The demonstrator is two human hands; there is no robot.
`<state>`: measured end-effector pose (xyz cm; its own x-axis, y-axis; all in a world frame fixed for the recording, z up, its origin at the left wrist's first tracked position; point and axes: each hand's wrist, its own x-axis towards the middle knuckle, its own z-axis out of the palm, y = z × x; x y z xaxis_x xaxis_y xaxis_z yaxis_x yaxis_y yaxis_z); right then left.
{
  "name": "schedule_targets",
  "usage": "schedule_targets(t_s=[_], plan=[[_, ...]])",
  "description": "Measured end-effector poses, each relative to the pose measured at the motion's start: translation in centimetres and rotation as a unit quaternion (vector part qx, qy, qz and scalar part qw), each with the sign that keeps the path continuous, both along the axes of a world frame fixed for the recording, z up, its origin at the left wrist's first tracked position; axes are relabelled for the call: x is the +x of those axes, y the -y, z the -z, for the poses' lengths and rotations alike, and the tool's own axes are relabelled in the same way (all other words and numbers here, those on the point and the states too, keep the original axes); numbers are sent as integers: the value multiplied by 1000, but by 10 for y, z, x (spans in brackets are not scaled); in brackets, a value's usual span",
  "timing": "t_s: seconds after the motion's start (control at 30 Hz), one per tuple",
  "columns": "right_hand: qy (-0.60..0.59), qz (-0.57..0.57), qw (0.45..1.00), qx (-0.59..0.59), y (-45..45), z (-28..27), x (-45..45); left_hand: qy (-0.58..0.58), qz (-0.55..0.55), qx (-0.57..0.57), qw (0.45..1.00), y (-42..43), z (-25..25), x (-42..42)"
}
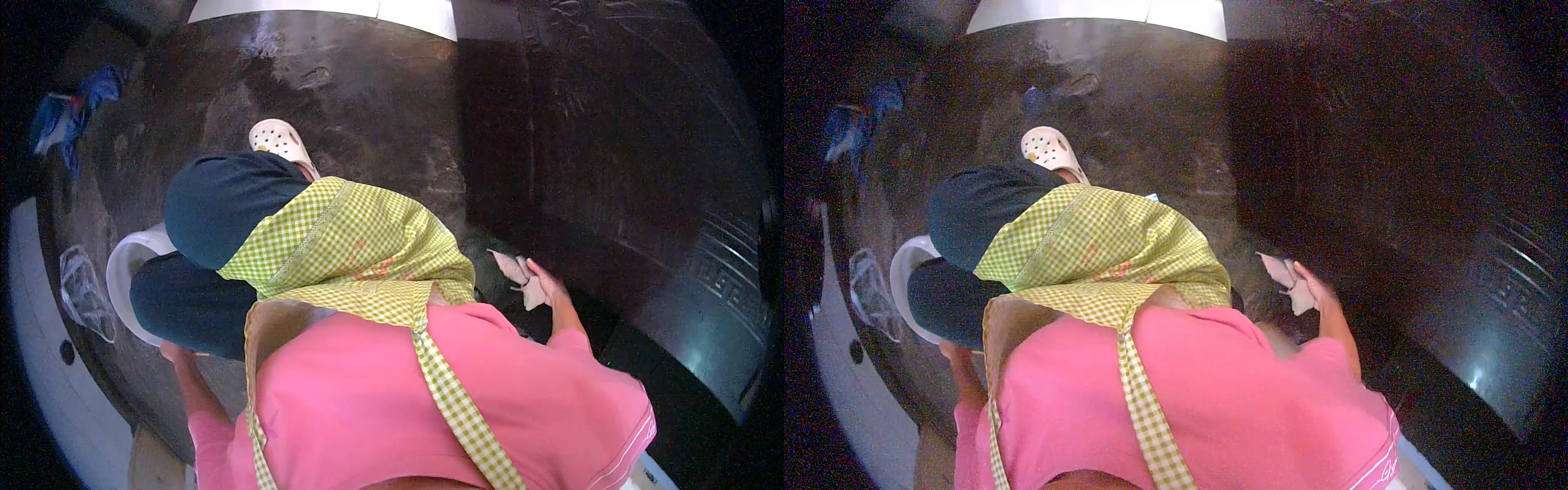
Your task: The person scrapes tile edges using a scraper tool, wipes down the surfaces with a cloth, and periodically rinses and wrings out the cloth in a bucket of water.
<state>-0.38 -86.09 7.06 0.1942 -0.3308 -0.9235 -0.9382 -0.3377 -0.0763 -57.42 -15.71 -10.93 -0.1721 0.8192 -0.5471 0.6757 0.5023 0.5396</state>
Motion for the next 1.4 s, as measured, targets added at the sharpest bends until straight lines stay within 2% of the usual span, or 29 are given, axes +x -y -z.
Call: schedule_targets(t_s=[0.03, 0.07, 0.1, 0.17, 0.2, 0.23, 0.27, 0.3, 0.33, 0.37, 0.4, 0.43, 0.47, 0.57, 0.67, 0.73, 0.77, 0.83, 0.93, 1.03, 1.1, 1.17, 1.2, 1.23, 1.3, 1.37, 1.4], plan=[[-5, 2, 1000, 5, 1, 1, -1, -10, 54, 10, 998, 0, 3, -10], [60, 51, 991, 110, -14, -2, -8, -21, 106, 23, 994, 1, 5, -19], [65, -5, 993, 98, -20, 0, -7, -152, 208, 10, 966, 0, -5, -6], [43, 21, 995, 87, -12, 24, -13, -284, 298, -4, 912, 5, -14, 10], [38, 20, 996, 83, -13, 30, -16, -139, 126, 9, 982, 8, -15, 15], [33, 13, 996, 87, -17, 36, -17, 13, -52, 27, 998, 11, -17, 21], [29, 5, 996, 87, -21, 41, -18, 11, -55, 26, 998, 13, -20, 28], [28, -5, 996, 88, -25, 44, -20, -281, 230, 17, 932, 13, -19, 36], [26, -17, 996, 88, -32, 48, -24, -409, 361, 0, 838, 10, -14, 24], [23, -25, 995, 91, -38, 51, -34, -523, 474, 6, 708, 8, -12, 17], [19, -34, 995, 93, -43, 56, -36, -340, 312, 41, 886, 2, 5, -7], [15, -45, 995, 93, -48, 62, -39, -124, 122, 74, 982, 1, 7, -9], [13, -53, 994, 95, -53, 65, -41, -123, 118, 75, 983, 1, 8, -13], [12, -80, 993, 91, -64, 72, -45, -224, 151, 31, 962, 7, 5, 1], [16, -103, 991, 85, -70, 74, -50, -95, 58, 85, 990, 8, 19, 0], [15, -115, 990, 77, -72, 70, -49, -108, -48, 64, 991, 21, -23, 47], [14, -119, 990, 73, -72, 67, -50, -106, -51, 65, 991, 25, -31, 54], [14, -128, 989, 67, -77, 65, -43, -19, -131, 80, 988, 31, -36, 63], [9, -138, 989, 49, -77, 56, -40, 29, -110, 60, 992, 31, -32, 55], [-3, -164, 986, 40, -86, 56, -25, -12, -125, 44, 991, 33, -32, 52], [-9, -186, 982, 26, -98, 58, -14, -61, -86, 55, 993, 37, -32, 46], [-22, -212, 977, 15, -120, 58, -1, 14, -163, 60, 985, 41, -51, 65], [-28, -228, 973, 9, -129, 65, 4, 46, -157, 62, 985, 39, -30, 37], [-36, -242, 970, 5, -137, 71, 8, 75, -149, 56, 984, 39, -45, 45], [-48, -272, 961, -5, -160, 79, 20, 29, -181, 37, 982, 46, -58, 52], [-56, -296, 953, -12, -183, 94, 30, 127, -219, 51, 966, 44, -44, 35], [-54, -309, 949, -19, -192, 99, 34, 82, -174, 23, 981, 46, -39, 13]])
